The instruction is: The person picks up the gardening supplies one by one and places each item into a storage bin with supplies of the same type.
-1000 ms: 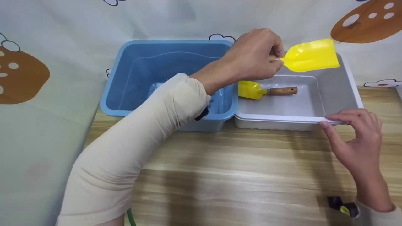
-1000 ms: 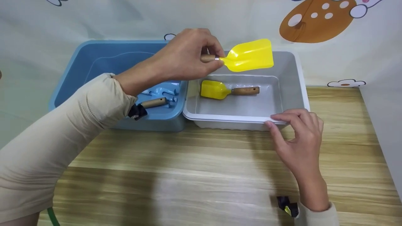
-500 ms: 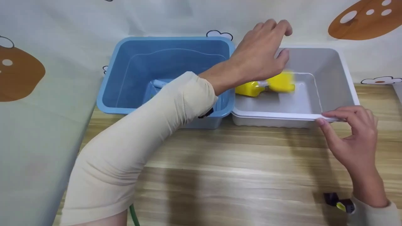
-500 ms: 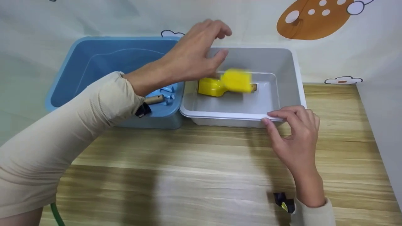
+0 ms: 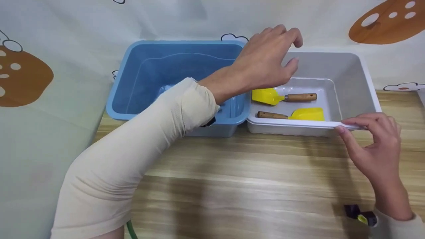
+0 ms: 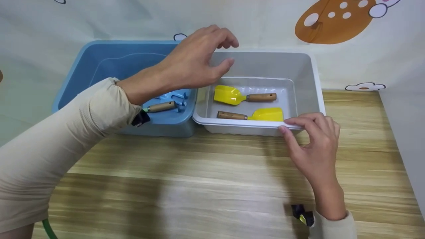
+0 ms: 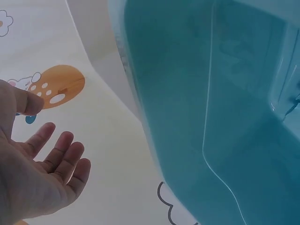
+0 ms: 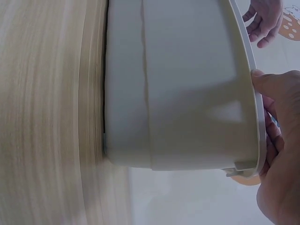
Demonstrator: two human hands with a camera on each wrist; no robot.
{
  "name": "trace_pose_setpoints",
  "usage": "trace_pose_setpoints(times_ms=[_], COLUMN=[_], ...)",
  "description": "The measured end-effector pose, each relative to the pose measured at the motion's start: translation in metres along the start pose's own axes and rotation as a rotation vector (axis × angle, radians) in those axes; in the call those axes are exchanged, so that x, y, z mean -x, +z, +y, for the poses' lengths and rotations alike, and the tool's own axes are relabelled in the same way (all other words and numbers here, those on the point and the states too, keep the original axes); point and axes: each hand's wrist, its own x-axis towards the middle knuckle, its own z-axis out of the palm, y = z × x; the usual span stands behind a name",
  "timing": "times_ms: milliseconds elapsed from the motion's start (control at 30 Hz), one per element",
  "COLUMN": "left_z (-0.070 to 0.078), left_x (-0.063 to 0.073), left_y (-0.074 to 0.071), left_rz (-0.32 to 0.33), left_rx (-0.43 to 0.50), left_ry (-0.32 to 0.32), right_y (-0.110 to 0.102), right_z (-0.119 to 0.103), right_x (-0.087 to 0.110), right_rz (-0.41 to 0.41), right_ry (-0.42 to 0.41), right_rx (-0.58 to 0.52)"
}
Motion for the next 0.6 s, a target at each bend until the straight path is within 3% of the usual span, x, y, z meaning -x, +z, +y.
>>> trace_pose_setpoints(times_ms=[167, 333, 600], left_z=[-0.002, -0.006, -0.016], left_x=[0.007, 0.016, 0.043], left_y=[-0.003, -0.014, -0.018], left_rz=[-0.013, 0.017, 0.060], left_rx=[-0.008, -0.013, 0.023], left_ry=[-0.006, 0.005, 0.042], right_y=[0.004, 0.006, 0.004], right_z=[0.002, 0.003, 0.001], right_x=[0.003, 0.000, -0.002], right_rz=[-0.003, -0.008, -0.005], right_ry=[0.017, 0.013, 0.015], right_rx=[0.007, 0.009, -0.020])
